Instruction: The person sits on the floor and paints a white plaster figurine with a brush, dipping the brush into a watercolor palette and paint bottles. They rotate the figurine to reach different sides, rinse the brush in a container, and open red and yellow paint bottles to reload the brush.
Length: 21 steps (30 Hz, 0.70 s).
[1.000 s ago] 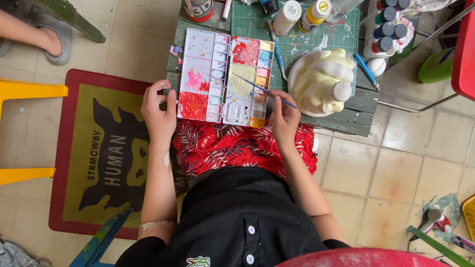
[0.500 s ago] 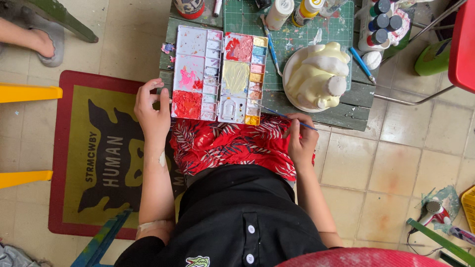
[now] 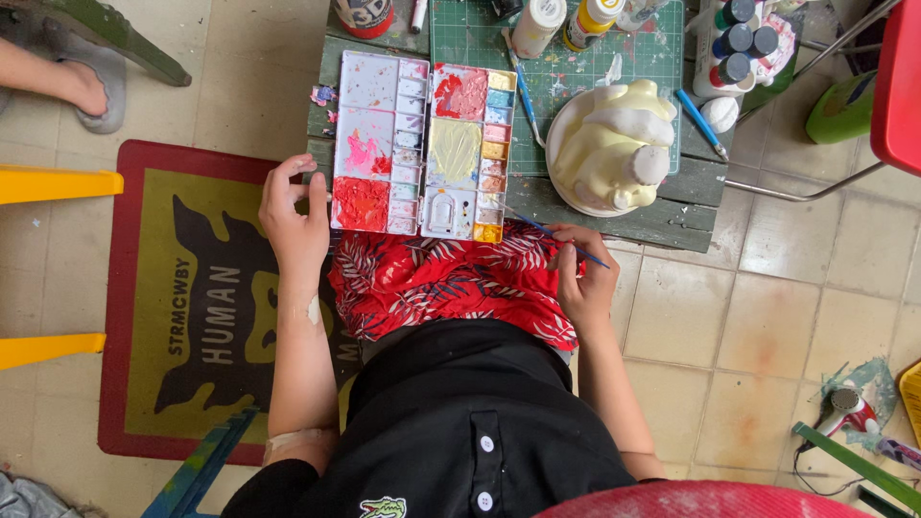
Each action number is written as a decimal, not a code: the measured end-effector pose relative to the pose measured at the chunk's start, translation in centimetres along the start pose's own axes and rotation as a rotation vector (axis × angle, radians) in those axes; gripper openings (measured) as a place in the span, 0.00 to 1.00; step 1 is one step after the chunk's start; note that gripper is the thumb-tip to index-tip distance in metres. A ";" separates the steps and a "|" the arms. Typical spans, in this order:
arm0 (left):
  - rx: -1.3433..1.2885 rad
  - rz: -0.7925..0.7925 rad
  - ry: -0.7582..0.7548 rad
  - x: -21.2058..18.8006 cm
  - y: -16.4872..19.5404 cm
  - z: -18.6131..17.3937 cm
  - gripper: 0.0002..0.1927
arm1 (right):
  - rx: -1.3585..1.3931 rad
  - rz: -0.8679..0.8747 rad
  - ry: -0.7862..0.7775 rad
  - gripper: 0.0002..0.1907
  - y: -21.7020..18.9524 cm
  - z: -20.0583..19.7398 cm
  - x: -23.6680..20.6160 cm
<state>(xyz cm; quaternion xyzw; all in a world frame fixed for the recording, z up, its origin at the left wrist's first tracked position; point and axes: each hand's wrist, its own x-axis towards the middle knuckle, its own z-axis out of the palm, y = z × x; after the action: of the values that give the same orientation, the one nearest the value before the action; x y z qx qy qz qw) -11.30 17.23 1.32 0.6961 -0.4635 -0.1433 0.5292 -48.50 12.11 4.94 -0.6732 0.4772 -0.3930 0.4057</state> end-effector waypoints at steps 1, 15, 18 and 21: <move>0.002 -0.001 -0.003 0.0 0.0 0.0 0.11 | 0.008 0.012 0.008 0.05 0.0 0.1 0.0; 0.008 -0.003 -0.001 0.0 0.0 -0.2 0.12 | -0.053 0.005 0.051 0.05 -0.5 0.0 0.3; 0.007 -0.003 0.001 -0.1 0.0 -0.1 0.11 | -0.032 -0.010 0.034 0.05 -0.4 0.2 0.1; 0.002 0.002 0.003 0.0 0.0 0.0 0.12 | -0.019 -0.062 -0.001 0.05 -0.3 0.5 -0.1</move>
<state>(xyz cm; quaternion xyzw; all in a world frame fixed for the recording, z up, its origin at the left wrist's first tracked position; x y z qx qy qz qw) -11.31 17.29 1.36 0.6964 -0.4633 -0.1412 0.5294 -47.94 12.39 5.04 -0.6916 0.4595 -0.4009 0.3871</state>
